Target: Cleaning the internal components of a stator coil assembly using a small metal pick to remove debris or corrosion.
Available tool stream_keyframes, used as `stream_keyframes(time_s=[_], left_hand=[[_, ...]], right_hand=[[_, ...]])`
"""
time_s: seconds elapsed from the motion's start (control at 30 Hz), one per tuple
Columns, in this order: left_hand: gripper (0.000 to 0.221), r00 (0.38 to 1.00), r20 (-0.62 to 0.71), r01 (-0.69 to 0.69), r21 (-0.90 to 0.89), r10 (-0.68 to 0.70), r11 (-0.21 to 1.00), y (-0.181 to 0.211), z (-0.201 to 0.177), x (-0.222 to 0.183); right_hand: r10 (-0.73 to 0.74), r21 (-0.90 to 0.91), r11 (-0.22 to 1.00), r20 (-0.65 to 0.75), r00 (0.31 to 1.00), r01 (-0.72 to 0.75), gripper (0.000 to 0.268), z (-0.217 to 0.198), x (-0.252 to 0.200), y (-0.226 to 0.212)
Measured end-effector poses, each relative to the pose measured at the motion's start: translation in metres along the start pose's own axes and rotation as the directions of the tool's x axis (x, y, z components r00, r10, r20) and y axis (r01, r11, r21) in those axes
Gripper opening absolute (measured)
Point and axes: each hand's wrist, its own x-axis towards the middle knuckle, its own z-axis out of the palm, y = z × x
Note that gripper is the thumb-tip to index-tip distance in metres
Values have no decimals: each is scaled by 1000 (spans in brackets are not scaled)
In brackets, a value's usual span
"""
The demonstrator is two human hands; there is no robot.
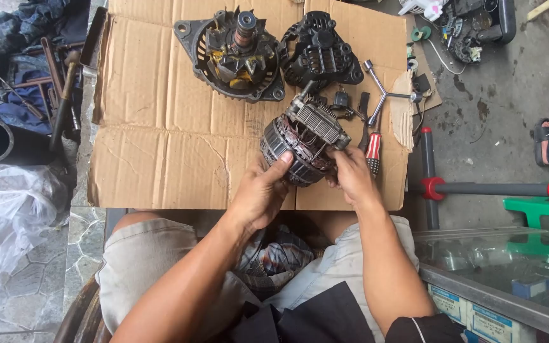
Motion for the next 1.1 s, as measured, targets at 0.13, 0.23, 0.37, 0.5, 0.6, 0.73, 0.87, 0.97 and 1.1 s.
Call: stream_keyframes(time_s=[0.13, 0.23, 0.37, 0.5, 0.6, 0.73, 0.87, 0.97, 1.1], left_hand=[[36, 990, 89, -118, 52, 113, 992, -3, -4, 7], [26, 985, 103, -150, 85, 141, 985, -1, -10, 7], [23, 980, 80, -188, 76, 182, 979, -4, -17, 12], [24, 986, 39, -162, 55, 159, 985, -9, -27, 19], [25, 987, -4, -160, 49, 160, 986, -15, -38, 28], [31, 985, -56, -155, 87, 160, 984, -10, -49, 31], [32, 986, -47, -149, 224, 163, 963, 8, -43, 23], [25, 985, 18, -170, 331, 174, 928, 21, -31, 11], [22, 972, 184, -217, 490, 143, 844, 21, -36, 12]], right_hand=[[105, 61, 993, -25, 994, -104, 22, 25, -25, -27], [189, 69, 979, 37, 981, -191, 19, 30, -26, -17], [210, 54, 975, 83, 974, -215, 19, 40, -36, -38], [186, -41, 983, 151, 971, -181, 14, 26, -24, 0], [190, -152, 975, 191, 963, -162, 24, 30, -39, -37], [90, -507, 857, 323, 942, 92, 25, 0, -35, -55], [90, -691, 673, 429, 899, 263, 17, -28, -30, -58], [6, -611, 762, 340, 941, 216, 23, -38, -32, -65], [-300, -302, 912, -35, 953, 277, 45, -52, -15, -39]])
